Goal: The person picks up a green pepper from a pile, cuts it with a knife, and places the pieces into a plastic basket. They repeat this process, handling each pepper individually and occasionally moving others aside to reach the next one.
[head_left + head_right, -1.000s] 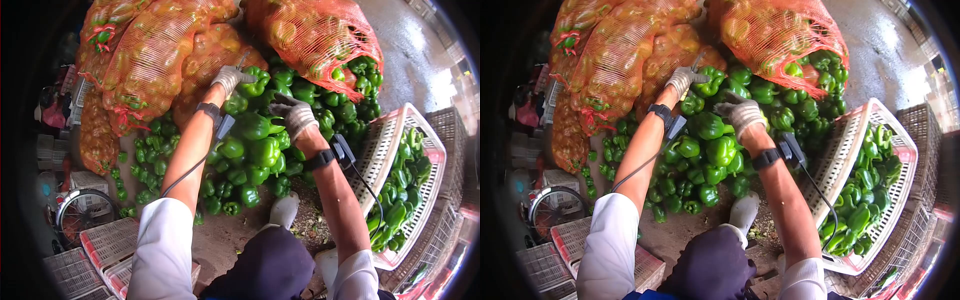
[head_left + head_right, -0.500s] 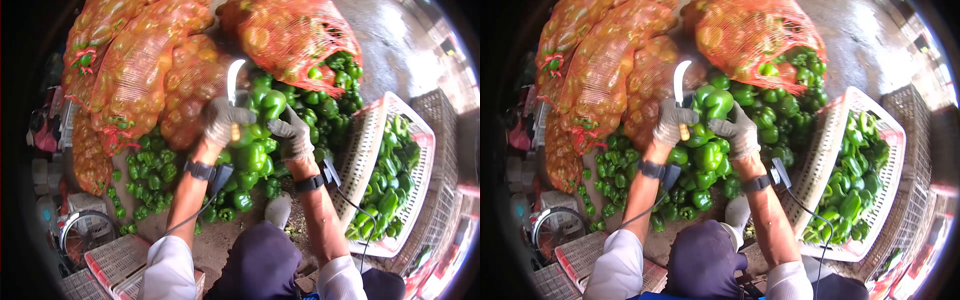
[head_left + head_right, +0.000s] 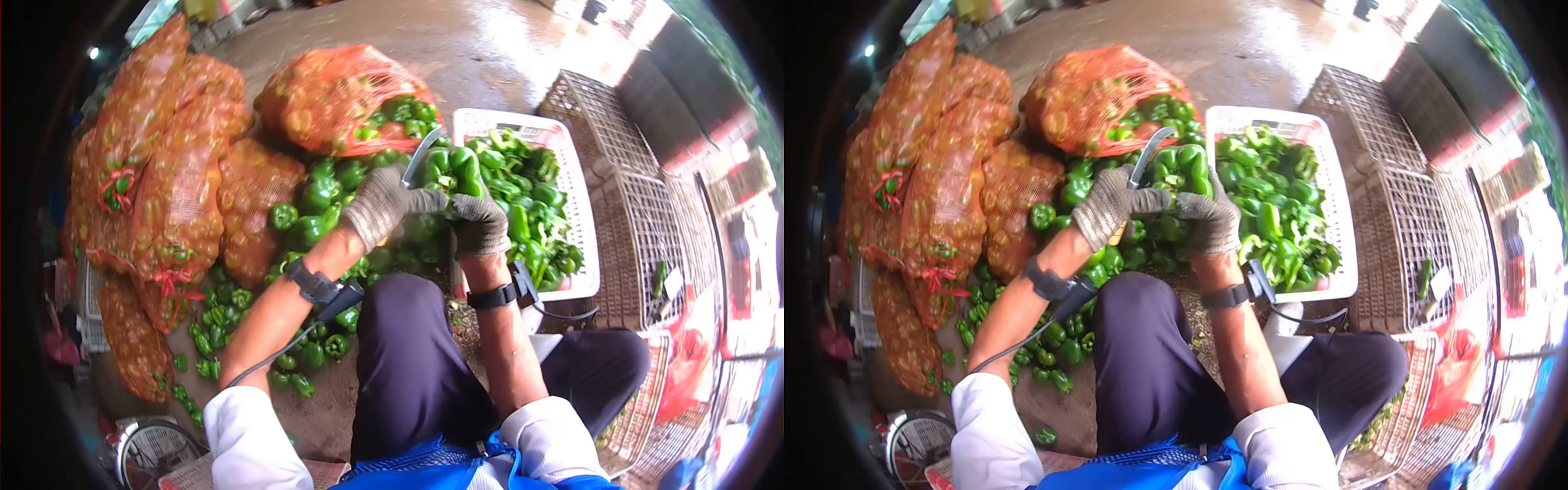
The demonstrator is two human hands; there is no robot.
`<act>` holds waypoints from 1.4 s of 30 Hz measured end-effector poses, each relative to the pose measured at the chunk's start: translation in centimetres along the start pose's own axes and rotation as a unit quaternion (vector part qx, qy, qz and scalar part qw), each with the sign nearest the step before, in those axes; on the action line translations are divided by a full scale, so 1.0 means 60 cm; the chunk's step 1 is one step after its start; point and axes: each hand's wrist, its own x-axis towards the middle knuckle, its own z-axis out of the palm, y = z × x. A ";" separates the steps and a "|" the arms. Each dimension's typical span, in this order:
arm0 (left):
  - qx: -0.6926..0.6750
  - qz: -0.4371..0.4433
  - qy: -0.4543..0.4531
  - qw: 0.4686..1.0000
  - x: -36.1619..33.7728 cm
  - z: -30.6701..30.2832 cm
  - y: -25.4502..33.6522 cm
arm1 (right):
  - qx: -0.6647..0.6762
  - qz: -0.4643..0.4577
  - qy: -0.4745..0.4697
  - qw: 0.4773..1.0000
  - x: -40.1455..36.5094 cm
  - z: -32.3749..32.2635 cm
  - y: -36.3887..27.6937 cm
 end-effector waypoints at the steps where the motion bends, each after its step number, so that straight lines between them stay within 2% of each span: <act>1: 0.172 0.013 -0.001 0.985 0.002 0.010 0.022 | 0.012 -0.016 -0.007 1.000 -0.017 -0.008 -0.035; 2: 0.145 0.022 -0.024 0.989 0.007 0.025 0.008 | -0.027 -0.036 0.035 0.998 -0.036 -0.028 -0.063; 3: 0.191 0.066 -0.027 0.979 0.017 0.041 -0.002 | -0.081 -0.043 0.054 0.994 -0.056 -0.055 -0.092; 4: 0.270 0.051 -0.025 0.961 0.005 0.064 0.037 | -0.162 -0.056 0.069 0.983 -0.077 -0.083 -0.119; 5: 0.347 0.038 -0.021 0.937 -0.015 0.088 0.085 | -0.144 -0.060 0.087 0.984 -0.100 -0.087 -0.144; 6: 0.347 0.056 -0.032 0.935 -0.031 0.113 0.112 | -0.126 -0.065 0.104 0.984 -0.123 -0.092 -0.169; 10: 0.330 0.030 -0.122 0.936 -0.058 0.228 0.114 | -0.250 -0.037 0.216 0.943 -0.231 -0.148 -0.224; 11: 0.430 0.083 -0.122 0.891 -0.063 0.259 0.105 | -0.207 -0.039 0.233 0.949 -0.242 -0.166 -0.222; 13: 0.473 0.030 -0.147 0.868 -0.072 0.311 0.081 | -0.302 0.008 0.270 0.914 -0.277 -0.177 -0.230; 14: 0.463 0.005 -0.161 0.872 -0.074 0.327 0.060 | -0.306 0.028 0.295 0.905 -0.281 -0.187 -0.227; 15: 0.467 0.002 -0.157 0.870 -0.078 0.341 0.039 | -0.262 0.022 0.299 0.918 -0.289 -0.195 -0.221; 17: 0.479 -0.022 -0.162 0.862 -0.081 0.359 0.019 | -0.351 0.035 0.304 0.885 -0.286 -0.204 -0.216; 20: 0.470 -0.036 -0.177 0.864 -0.086 0.357 -0.012 | -0.270 0.071 0.306 0.910 -0.278 -0.240 -0.195; 22: 0.479 -0.036 -0.186 0.857 -0.081 0.360 -0.019 | -0.326 0.079 0.306 0.891 -0.275 -0.255 -0.187; 26: 0.479 -0.015 -0.214 0.851 -0.071 0.373 -0.059 | -0.428 0.064 0.311 0.847 -0.281 -0.265 -0.166; 29: 0.473 0.015 -0.196 0.859 -0.068 0.383 -0.070 | -0.349 0.045 0.321 0.879 -0.277 -0.266 -0.162; 30: 0.481 0.036 -0.193 0.855 -0.063 0.387 -0.084 | -0.348 0.080 0.343 0.869 -0.280 -0.264 -0.165; 33: 0.487 0.041 -0.161 0.857 -0.070 0.392 -0.083 | -0.394 0.078 0.319 0.858 -0.277 -0.265 -0.164; 34: 0.509 0.063 -0.173 0.841 -0.071 0.392 -0.080 | -0.458 0.093 0.321 0.824 -0.280 -0.245 -0.168; 36: 0.552 0.105 -0.199 0.803 -0.073 0.391 -0.075 | -0.391 0.109 0.326 0.854 -0.277 -0.252 -0.170; 37: 0.561 0.092 -0.210 0.796 -0.070 0.395 -0.092 | -0.355 0.118 0.326 0.868 -0.278 -0.255 -0.167; 39: 0.577 0.065 -0.233 0.780 -0.063 0.405 -0.127 | -0.437 0.094 0.321 0.835 -0.283 -0.273 -0.152; 41: 0.552 0.012 -0.225 0.803 -0.062 0.412 -0.134 | -0.528 0.069 0.318 0.784 -0.282 -0.283 -0.148; 42: 0.537 -0.008 -0.226 0.813 -0.070 0.415 -0.139 | -0.514 0.061 0.321 0.793 -0.282 -0.289 -0.148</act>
